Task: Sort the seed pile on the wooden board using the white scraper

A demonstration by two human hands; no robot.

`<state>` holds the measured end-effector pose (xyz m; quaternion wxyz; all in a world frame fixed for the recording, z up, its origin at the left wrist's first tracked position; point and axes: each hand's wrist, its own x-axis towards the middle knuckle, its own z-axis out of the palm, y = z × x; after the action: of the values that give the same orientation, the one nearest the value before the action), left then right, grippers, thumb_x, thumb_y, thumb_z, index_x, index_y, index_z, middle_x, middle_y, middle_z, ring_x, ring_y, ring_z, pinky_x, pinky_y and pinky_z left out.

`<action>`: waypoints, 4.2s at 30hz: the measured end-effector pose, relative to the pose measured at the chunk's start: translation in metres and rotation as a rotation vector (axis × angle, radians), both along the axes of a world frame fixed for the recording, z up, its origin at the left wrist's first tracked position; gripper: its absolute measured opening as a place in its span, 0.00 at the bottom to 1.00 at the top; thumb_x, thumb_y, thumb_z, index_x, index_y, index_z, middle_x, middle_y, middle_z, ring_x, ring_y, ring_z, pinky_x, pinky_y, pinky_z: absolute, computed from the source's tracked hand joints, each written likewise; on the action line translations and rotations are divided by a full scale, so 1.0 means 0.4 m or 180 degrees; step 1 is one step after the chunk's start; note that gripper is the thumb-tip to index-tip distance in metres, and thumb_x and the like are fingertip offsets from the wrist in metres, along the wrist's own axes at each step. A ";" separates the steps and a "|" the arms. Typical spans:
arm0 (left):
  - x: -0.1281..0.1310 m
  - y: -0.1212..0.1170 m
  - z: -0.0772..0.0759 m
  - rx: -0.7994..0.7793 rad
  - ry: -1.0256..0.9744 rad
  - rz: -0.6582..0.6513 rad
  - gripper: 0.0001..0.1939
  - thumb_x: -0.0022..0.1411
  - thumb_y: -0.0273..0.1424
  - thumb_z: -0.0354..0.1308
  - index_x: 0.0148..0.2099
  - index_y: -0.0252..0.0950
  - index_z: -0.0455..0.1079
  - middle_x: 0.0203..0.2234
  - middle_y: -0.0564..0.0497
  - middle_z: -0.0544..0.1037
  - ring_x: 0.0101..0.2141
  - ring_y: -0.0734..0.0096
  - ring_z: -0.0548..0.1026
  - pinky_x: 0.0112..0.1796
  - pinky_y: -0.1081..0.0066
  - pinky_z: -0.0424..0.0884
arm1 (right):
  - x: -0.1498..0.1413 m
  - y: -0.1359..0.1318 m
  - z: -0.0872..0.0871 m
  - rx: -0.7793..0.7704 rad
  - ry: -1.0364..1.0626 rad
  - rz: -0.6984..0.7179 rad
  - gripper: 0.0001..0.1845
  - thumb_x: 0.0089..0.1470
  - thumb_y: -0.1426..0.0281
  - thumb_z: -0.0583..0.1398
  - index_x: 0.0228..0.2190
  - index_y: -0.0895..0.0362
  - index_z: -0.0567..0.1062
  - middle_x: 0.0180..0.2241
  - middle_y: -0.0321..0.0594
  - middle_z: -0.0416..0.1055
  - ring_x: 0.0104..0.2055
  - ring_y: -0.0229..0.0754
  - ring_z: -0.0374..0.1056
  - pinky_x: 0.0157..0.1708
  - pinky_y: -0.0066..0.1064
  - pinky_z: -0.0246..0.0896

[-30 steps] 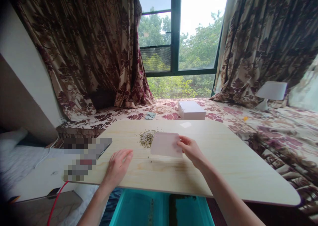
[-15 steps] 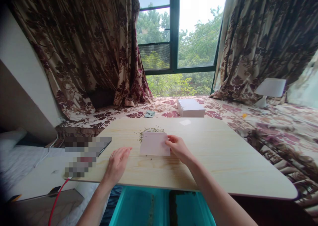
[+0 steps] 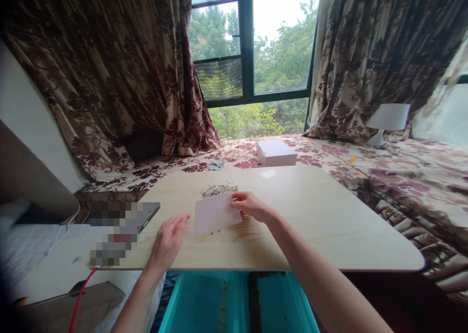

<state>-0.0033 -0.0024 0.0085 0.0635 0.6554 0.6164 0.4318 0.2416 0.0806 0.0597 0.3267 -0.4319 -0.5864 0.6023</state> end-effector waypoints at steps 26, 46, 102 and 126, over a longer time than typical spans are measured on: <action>0.004 -0.004 0.003 -0.0027 0.0236 -0.0004 0.19 0.66 0.41 0.43 0.40 0.40 0.74 0.41 0.47 0.80 0.45 0.60 0.73 0.52 0.56 0.64 | 0.165 -0.087 0.018 0.0341 0.0387 -0.1315 0.20 0.36 0.63 0.69 0.35 0.57 0.81 0.32 0.44 0.80 0.34 0.46 0.75 0.35 0.36 0.70; 0.005 -0.006 0.006 -0.0009 0.0234 -0.0001 0.19 0.67 0.40 0.43 0.42 0.40 0.74 0.41 0.47 0.79 0.45 0.60 0.73 0.52 0.57 0.64 | 0.148 -0.090 0.020 0.0424 0.0117 -0.1215 0.19 0.39 0.64 0.67 0.36 0.58 0.80 0.33 0.45 0.80 0.34 0.48 0.75 0.33 0.35 0.70; 0.000 -0.001 0.001 -0.0080 0.0118 0.0026 0.20 0.65 0.42 0.43 0.41 0.39 0.74 0.42 0.46 0.80 0.47 0.60 0.73 0.53 0.56 0.64 | 0.045 -0.004 0.022 0.0132 -0.0296 0.0350 0.11 0.39 0.72 0.62 0.30 0.59 0.79 0.26 0.34 0.72 0.28 0.34 0.64 0.24 0.23 0.55; 0.003 -0.002 0.005 0.0024 0.0251 0.0012 0.18 0.66 0.40 0.44 0.39 0.39 0.74 0.40 0.47 0.80 0.45 0.61 0.75 0.51 0.58 0.66 | 0.140 -0.065 -0.018 0.0504 0.0519 -0.1777 0.18 0.38 0.67 0.65 0.36 0.58 0.79 0.34 0.44 0.80 0.34 0.45 0.74 0.31 0.32 0.69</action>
<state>-0.0023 -0.0033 0.0103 0.0358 0.6710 0.6181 0.4080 0.2976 0.0546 0.0527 0.5584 -0.4998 -0.4620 0.4743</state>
